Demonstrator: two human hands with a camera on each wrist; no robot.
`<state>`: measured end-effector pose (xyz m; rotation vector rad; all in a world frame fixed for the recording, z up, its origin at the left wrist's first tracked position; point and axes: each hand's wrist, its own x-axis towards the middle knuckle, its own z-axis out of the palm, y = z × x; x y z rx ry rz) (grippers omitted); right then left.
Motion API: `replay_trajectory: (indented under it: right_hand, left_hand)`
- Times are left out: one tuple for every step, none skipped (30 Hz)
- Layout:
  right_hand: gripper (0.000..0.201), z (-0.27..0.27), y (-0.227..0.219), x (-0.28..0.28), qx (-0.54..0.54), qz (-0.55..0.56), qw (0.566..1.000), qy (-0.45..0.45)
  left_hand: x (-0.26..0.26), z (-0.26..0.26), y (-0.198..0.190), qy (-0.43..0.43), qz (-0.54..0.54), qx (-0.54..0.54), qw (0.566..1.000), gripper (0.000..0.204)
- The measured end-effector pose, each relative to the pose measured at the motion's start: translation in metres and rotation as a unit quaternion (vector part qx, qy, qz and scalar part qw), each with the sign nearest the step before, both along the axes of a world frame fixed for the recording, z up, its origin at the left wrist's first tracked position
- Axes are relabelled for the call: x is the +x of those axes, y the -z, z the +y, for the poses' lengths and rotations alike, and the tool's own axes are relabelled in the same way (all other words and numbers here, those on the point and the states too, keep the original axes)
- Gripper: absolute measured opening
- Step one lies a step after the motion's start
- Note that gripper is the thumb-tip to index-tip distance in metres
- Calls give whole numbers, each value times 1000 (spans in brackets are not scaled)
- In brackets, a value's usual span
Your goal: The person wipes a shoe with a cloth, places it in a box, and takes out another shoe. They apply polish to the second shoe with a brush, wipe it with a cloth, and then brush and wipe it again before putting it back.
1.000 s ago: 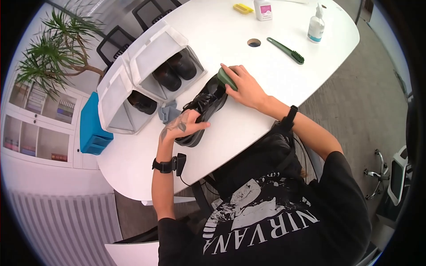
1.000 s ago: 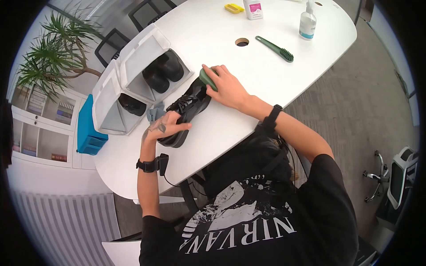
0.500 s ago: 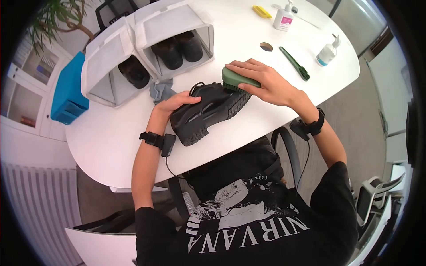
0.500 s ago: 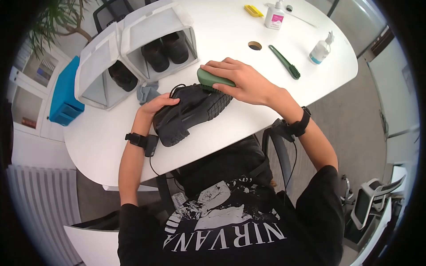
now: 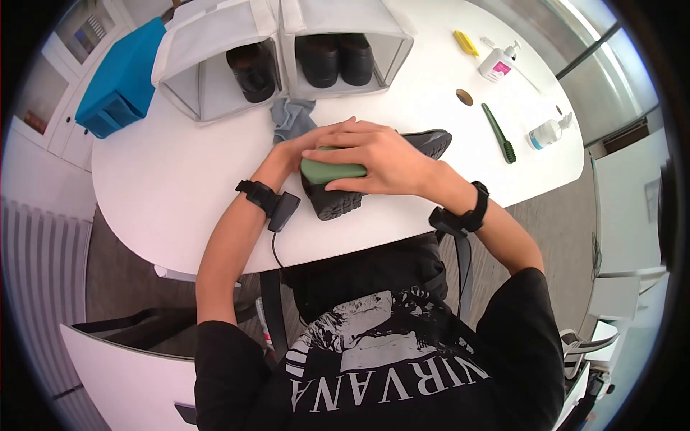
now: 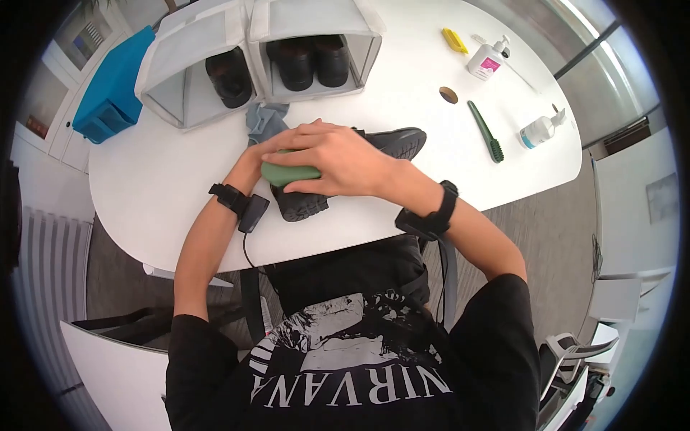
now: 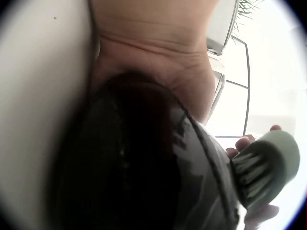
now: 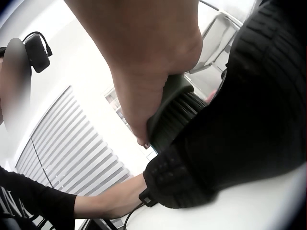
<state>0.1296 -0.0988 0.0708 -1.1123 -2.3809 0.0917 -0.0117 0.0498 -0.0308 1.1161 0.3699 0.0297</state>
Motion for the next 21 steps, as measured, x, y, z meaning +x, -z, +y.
replay_trajectory:
  right_hand:
    - [52,-1,-3,8,-8,-11,1000,7]
    - [53,-5,-7,19,-18,-24,999,14]
    - [55,-11,-13,36,-44,-30,998,44]
    - [56,-20,-19,55,-33,-61,994,87]
    - [56,-30,-34,68,-61,-61,988,127]
    - [56,-39,-35,88,-63,-52,983,162]
    - [56,-46,-37,109,-80,-55,973,210]
    - [56,-51,-28,129,-88,-44,964,248]
    - [55,-55,-21,138,-99,-16,958,269]
    - [54,-57,-17,142,-111,14,951,289]
    - [54,-54,-21,135,-113,16,958,264]
    - [53,-48,-26,119,-116,20,964,238]
    - [53,-42,-28,102,-118,28,969,215]
    - [51,-34,-30,85,-106,15,979,174]
    - [50,-25,-27,70,-97,8,986,138]
    - [48,-18,-25,53,-95,9,990,100]
    - [48,-12,-22,40,-92,1,993,68]
    - [48,-8,-19,33,-90,-9,995,32]
    - [50,-8,-23,35,-94,-17,995,31]
    - [52,-11,-32,40,-98,-27,994,30]
    - [53,-15,-37,48,-107,-41,993,27]
  left_hand:
    - [-2,0,4,1,-18,-5,1000,57]
    - [-2,2,8,22,-1,-26,999,57]
    - [1,7,12,44,13,-48,998,56]
    - [6,11,16,66,22,-70,995,56]
    - [7,14,20,75,18,-102,992,56]
    - [6,7,12,63,29,-94,993,56]
    - [2,-2,-5,52,44,-84,994,55]
    - [-1,-5,-15,41,60,-71,995,54]
    - [0,-1,-9,53,61,-66,995,57]
    - [2,0,-5,52,66,-58,995,55]
    - [2,0,-5,50,73,-50,995,53]
    - [3,1,-5,49,83,-41,995,51]
    - [3,2,-3,40,88,-34,995,50]
    - [4,4,1,34,94,-27,995,49]
    - [5,7,7,30,102,-20,994,47]
    - [6,11,16,34,77,-43,996,46]
    - [4,15,30,36,52,-69,996,46]
    - [2,13,27,36,27,-96,994,45]
    - [-1,11,25,18,34,-62,997,45]
    - [-1,11,19,25,52,-45,997,45]
    - [0,10,16,31,66,-33,997,46]
